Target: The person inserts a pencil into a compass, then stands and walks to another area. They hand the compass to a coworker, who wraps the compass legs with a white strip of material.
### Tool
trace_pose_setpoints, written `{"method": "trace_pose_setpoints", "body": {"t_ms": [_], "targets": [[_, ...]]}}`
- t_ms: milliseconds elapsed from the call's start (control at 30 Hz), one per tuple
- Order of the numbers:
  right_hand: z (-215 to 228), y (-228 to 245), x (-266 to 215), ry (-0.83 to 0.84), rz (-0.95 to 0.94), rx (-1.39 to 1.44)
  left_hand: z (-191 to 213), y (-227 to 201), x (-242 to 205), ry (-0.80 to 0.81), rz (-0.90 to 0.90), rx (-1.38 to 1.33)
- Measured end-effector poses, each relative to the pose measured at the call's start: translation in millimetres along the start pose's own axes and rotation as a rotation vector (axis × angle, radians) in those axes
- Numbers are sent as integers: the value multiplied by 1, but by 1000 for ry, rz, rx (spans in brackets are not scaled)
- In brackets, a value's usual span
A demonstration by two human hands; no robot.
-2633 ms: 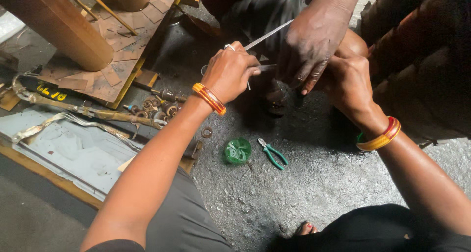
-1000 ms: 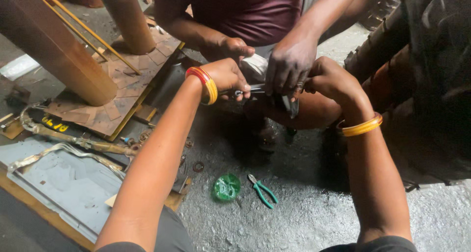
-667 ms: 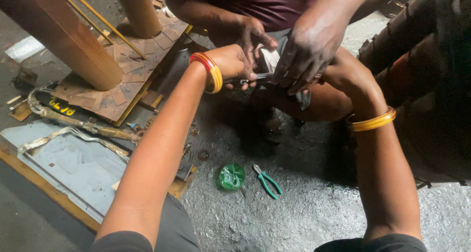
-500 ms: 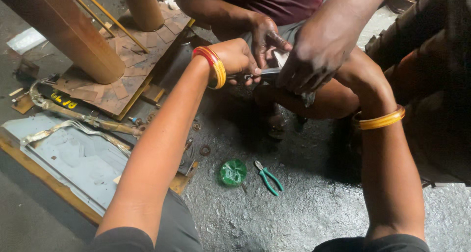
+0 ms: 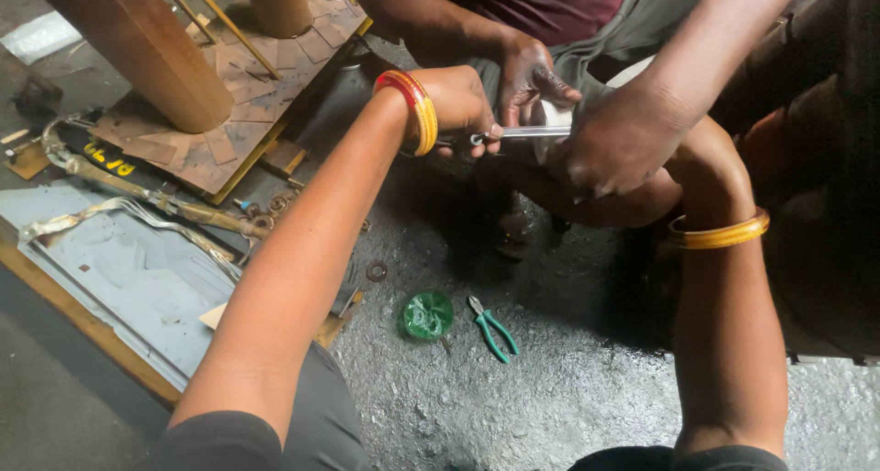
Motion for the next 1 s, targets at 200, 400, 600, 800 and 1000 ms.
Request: {"method": "trace_pose_setpoints", "body": {"t_ms": [200,400,600,800,1000], "targets": [[2,6,-9,0,8,-8,-2,2,0,15,40,-67],[3,14,-17,-6,17,-27,-6,0,-3,60,35,-93],[6,21,-14,-14,20,-39,-6,-8,-10,54,21,-29],[-3,25,-10,9,20,-47,-2,-6,-12,-1,52,-8],[-6,24,-7,3,17,-58,-3,-2,-6,13,39,-22]]}}
Point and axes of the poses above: each hand's wrist, its own x-axis towards the middle knuckle, its own z-axis out of the back of the hand, y = z × x, the point moved 8 cm from there along x, towards the middle knuckle, and after that the axes turned 12 degrees about y, right-handed, at the moved point
